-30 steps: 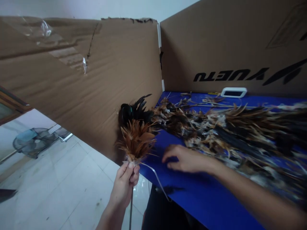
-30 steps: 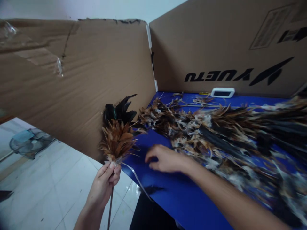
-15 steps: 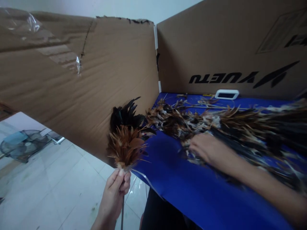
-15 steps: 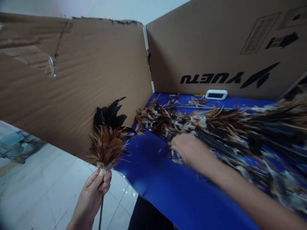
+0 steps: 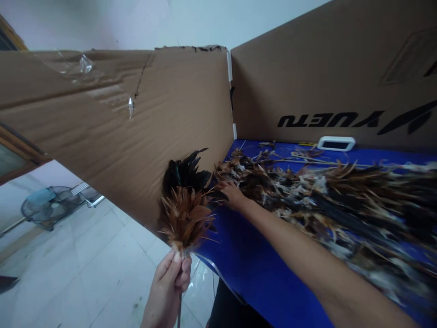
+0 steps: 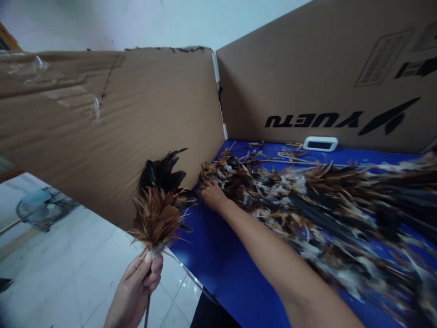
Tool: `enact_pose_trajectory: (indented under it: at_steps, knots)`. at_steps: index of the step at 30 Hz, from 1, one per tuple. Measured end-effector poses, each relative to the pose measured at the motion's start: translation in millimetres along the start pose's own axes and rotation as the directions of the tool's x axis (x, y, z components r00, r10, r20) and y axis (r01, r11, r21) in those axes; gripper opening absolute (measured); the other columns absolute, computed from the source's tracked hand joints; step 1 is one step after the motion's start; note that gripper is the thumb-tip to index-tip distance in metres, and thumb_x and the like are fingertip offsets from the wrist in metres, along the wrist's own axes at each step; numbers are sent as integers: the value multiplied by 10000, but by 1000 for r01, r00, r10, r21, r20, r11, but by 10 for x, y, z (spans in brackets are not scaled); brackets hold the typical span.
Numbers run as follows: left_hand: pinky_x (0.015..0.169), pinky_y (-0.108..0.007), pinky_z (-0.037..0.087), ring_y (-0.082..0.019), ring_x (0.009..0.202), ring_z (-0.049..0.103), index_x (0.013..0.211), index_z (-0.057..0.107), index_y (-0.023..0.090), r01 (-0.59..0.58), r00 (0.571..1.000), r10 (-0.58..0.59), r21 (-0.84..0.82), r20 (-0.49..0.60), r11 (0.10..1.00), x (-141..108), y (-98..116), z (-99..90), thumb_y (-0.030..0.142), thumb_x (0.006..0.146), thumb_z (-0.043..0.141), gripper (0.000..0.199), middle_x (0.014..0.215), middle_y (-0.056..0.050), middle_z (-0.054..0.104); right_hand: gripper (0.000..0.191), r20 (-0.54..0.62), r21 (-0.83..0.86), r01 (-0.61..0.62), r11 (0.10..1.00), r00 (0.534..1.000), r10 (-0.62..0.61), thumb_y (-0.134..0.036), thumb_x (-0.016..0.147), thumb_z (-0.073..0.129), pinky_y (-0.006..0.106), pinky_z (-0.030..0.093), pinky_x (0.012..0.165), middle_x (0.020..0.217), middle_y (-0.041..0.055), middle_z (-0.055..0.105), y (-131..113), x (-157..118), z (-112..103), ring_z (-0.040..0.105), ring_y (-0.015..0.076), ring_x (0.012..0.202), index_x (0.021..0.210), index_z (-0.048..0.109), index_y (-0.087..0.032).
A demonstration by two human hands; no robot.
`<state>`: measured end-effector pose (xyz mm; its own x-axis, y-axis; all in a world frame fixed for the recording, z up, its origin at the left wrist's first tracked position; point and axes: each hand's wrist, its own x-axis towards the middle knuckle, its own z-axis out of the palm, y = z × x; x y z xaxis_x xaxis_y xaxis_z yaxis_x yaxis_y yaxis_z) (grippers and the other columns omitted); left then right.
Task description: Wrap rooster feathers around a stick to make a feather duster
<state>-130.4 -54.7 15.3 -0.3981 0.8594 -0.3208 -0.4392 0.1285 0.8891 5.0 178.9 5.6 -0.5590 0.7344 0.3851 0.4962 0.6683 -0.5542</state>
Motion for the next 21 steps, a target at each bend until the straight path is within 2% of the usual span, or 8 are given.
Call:
enact_pose_trajectory:
  at_steps: [4,7,9,11,14,21]
  knots:
    - [457,-182,192,-32,496,242,673,448,148,8,1000,-8,-6,-28,1000,-11,-10,-24,381,687,734,369,638,23,453,195,69,-147,68,987,996,-59,-112,836,470,303,319,881,887,65,683,69,52,93,531,184,1012,738,638,-109]
    - [457,-184,192,-28,491,250,680,444,148,19,1000,-19,-2,9,1000,25,-37,-61,388,710,714,362,644,26,449,98,136,-247,121,961,987,-90,-143,799,548,327,348,859,942,110,672,186,16,-5,532,231,1019,766,640,-136]
    - [456,-187,188,-27,488,255,698,447,148,30,998,-30,6,56,1000,69,-68,-62,388,747,680,338,656,24,452,85,161,-252,117,961,984,-77,-162,790,560,321,379,817,929,115,673,257,-52,-123,550,243,986,755,638,-162]
    - [452,-189,178,-26,485,256,712,446,150,36,994,-37,14,102,999,124,-107,-32,384,772,654,319,660,24,450,114,183,-224,80,971,982,-39,-168,797,528,300,408,751,860,91,680,315,-151,-268,589,224,890,778,640,-183]
    - [446,-189,156,-23,477,248,706,413,159,46,990,-48,20,133,999,217,-174,61,376,768,657,332,654,33,439,140,195,-150,-39,988,978,68,-217,794,519,273,432,658,777,40,682,391,-325,-512,619,193,746,859,642,-199]
    - [445,-188,125,-19,482,264,735,387,164,68,982,-80,79,169,995,357,-340,277,407,765,640,351,680,29,446,258,115,-70,-221,973,967,228,-295,825,490,307,444,825,1008,10,708,571,-682,-1003,638,219,942,1002,671,-247]
